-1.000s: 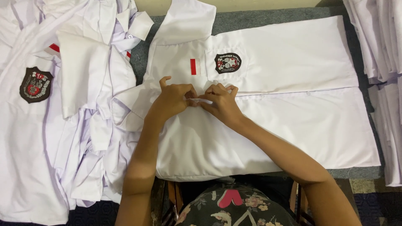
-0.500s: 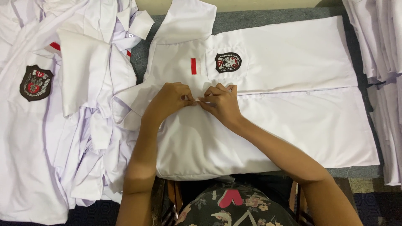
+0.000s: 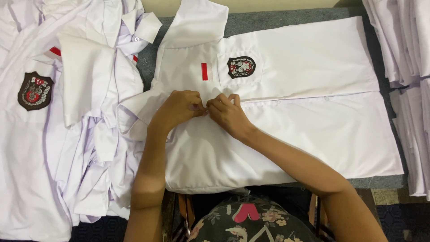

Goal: Folding a white collared shirt on a flat surface in a garment factory setting.

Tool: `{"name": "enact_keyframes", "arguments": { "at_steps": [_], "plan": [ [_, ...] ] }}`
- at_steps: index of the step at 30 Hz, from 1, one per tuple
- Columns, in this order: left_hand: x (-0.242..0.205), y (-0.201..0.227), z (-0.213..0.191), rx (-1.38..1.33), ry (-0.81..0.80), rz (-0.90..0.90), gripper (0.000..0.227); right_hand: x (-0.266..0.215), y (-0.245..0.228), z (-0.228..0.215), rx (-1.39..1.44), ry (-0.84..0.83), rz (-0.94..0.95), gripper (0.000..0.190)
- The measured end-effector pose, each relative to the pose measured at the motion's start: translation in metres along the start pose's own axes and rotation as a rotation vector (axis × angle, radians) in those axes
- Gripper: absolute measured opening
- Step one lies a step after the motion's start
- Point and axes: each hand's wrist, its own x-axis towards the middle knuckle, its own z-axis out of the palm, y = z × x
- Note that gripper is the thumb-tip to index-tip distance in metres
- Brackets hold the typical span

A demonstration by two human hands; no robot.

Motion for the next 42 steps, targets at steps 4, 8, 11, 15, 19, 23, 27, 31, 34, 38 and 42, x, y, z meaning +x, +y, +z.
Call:
{"name": "enact_keyframes", "arguments": {
  "at_steps": [4, 8, 11, 15, 19, 23, 27, 31, 34, 38, 42],
  "plan": [
    [-0.001, 0.002, -0.002, -0.047, -0.032, -0.076, 0.024, -0.013, 0.006, 0.019, -0.039, -0.012, -0.051, 0.01],
    [0.001, -0.001, 0.0, -0.047, -0.034, -0.087, 0.023, -0.014, 0.004, 0.015, -0.116, -0.008, -0.1, 0.005],
    [0.001, -0.004, 0.004, 0.0, -0.013, -0.083, 0.024, -0.014, 0.005, 0.013, -0.104, -0.037, -0.107, 0.013],
    [0.001, -0.004, 0.005, 0.022, 0.009, -0.052, 0.027, -0.008, 0.002, -0.006, -0.133, -0.05, -0.133, 0.013],
    [-0.003, -0.002, 0.002, 0.061, 0.026, -0.017, 0.032, -0.002, -0.007, -0.031, -0.205, -0.116, -0.135, 0.009],
    [-0.003, 0.005, -0.003, 0.082, 0.012, -0.032, 0.027, -0.01, -0.004, -0.038, -0.244, -0.139, -0.117, 0.009],
    [-0.002, 0.003, 0.002, 0.094, 0.038, 0.001, 0.022, -0.02, 0.005, -0.044, -0.138, -0.105, -0.116, 0.011],
    [0.005, -0.015, 0.017, 0.194, 0.122, 0.03, 0.021, -0.026, 0.014, -0.085, -0.007, -0.13, -0.146, 0.03],
    [-0.001, -0.029, 0.03, 0.166, 0.132, 0.052, 0.03, -0.047, 0.037, -0.107, 0.012, -0.249, -0.058, 0.041],
    [-0.015, -0.028, 0.045, 0.336, 0.208, 0.152, 0.058, -0.081, 0.073, -0.131, -0.148, -0.417, 0.132, 0.046],
    [-0.021, -0.023, 0.035, 0.407, 0.271, 0.23, 0.065, -0.101, 0.101, -0.169, -0.178, -0.608, 0.361, 0.05]
  ]
}}
